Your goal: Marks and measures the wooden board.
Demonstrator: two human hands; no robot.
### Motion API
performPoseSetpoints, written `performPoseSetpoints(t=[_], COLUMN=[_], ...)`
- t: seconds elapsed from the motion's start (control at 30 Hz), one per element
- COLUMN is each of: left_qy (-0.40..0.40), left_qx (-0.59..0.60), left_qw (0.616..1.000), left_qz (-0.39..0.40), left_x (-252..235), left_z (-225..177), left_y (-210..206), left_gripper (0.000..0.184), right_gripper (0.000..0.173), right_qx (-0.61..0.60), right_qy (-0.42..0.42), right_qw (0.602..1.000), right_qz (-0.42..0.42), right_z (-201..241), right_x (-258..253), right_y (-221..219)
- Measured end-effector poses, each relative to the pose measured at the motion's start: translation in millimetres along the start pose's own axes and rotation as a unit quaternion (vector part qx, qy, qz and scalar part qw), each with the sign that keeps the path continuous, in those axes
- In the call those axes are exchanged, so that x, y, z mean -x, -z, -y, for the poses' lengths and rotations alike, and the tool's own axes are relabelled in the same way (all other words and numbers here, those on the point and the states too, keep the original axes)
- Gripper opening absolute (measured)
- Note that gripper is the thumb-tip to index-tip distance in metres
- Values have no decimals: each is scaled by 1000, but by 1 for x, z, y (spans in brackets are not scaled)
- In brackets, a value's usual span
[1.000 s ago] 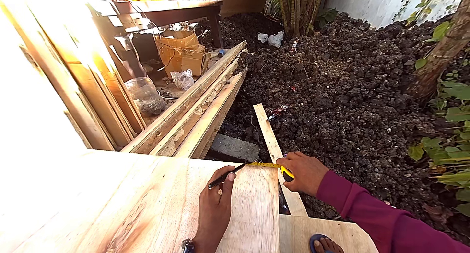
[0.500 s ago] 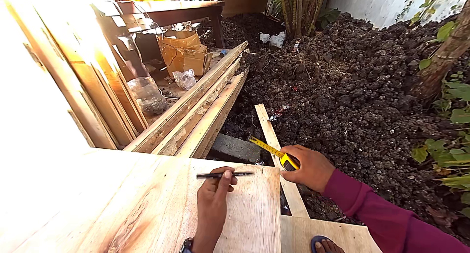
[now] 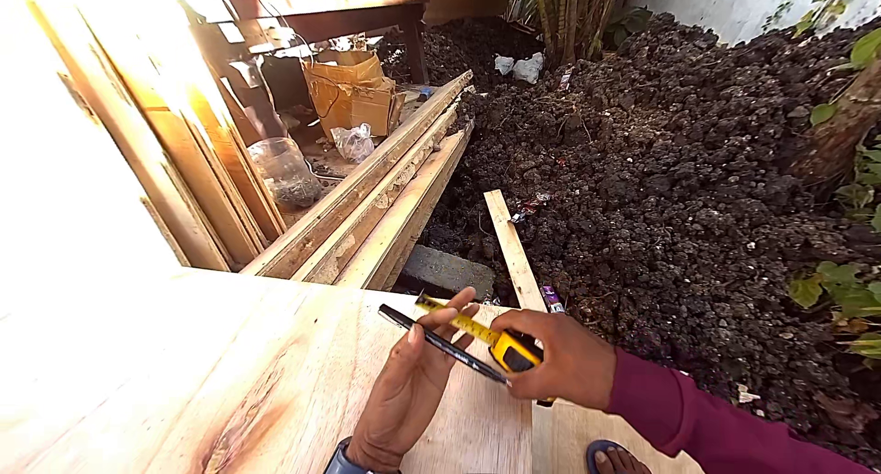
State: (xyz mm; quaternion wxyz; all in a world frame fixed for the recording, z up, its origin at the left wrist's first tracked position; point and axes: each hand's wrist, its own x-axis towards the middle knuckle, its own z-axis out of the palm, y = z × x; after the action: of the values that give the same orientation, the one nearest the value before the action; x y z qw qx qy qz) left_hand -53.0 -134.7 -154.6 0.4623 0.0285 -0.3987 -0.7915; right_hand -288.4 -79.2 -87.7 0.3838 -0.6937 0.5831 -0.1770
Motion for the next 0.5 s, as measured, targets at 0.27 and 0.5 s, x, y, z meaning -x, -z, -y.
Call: performPoseSetpoints(t=[0.27,0.5], left_qy=[-50,-53], left_qx=[-105,-123], left_qw=[951,956], left_qz=[-285,-263], left_x=[0,3], left_z=[-10,-5], left_y=[2,-2], left_gripper=[47,45], right_gripper=[63,61], right_qx=[216,177], right_qy=[-110,-116], right_qw=[964,973], right_qz=[-111,-98], right_z=[-14,-16], right_x=[8,9], right_y=[41,39])
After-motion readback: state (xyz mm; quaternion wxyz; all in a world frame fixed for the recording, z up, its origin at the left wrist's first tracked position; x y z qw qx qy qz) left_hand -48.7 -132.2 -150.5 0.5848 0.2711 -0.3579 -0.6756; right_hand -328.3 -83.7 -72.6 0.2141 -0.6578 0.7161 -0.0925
